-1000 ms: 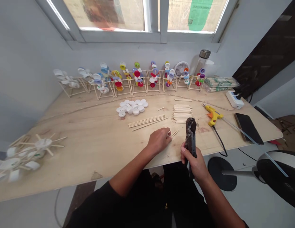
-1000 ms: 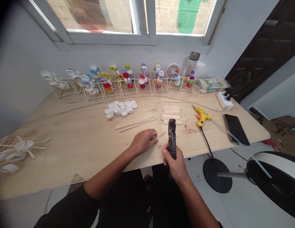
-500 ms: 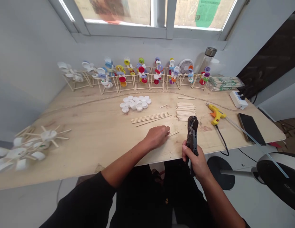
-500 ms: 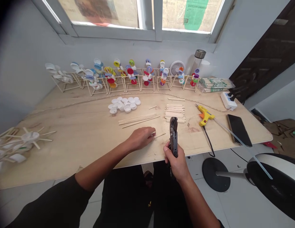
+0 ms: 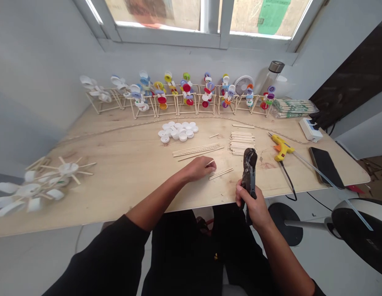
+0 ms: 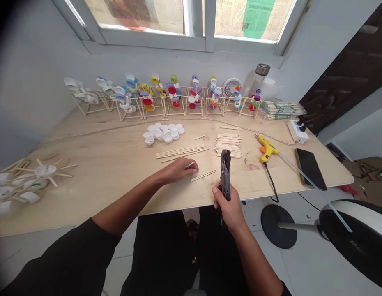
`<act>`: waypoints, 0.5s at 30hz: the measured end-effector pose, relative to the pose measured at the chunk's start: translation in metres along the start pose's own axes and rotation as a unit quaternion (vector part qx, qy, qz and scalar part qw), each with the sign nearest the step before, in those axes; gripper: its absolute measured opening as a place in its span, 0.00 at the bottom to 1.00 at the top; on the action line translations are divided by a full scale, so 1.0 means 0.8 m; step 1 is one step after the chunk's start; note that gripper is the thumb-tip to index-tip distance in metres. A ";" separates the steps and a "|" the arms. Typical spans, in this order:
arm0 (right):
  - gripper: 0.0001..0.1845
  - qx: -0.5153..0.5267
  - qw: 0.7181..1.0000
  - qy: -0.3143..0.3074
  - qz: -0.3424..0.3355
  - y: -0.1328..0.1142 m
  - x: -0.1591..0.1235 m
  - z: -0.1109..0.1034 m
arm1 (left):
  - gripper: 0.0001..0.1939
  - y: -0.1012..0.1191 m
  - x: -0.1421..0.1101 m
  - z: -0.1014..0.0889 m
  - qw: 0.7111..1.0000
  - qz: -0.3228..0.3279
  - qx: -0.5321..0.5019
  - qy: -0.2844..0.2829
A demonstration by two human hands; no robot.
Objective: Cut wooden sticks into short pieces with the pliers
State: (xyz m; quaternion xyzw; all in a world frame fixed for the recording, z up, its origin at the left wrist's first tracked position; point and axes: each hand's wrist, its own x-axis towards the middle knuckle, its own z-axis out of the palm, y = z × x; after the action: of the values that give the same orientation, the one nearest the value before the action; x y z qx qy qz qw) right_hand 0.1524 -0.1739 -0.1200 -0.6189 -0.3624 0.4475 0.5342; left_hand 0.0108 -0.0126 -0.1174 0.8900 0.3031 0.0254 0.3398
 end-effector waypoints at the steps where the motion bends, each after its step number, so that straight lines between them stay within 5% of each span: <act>1: 0.10 0.000 1.000 -0.001 -0.001 0.000 0.000 0.000 | 0.11 -0.001 0.000 -0.001 1.000 -0.003 -0.004 0.000; 15: 0.11 0.012 1.000 0.006 0.004 0.000 0.001 0.000 | 0.06 0.021 0.014 0.010 0.994 -0.049 0.091 -0.033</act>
State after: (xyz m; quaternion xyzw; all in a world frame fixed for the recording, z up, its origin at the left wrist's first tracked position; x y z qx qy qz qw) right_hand 0.1526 -0.1733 -0.1201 -0.6163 -0.3514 0.4501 0.5423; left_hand 0.0306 -0.0211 -0.1148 0.9017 0.3358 -0.0481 0.2682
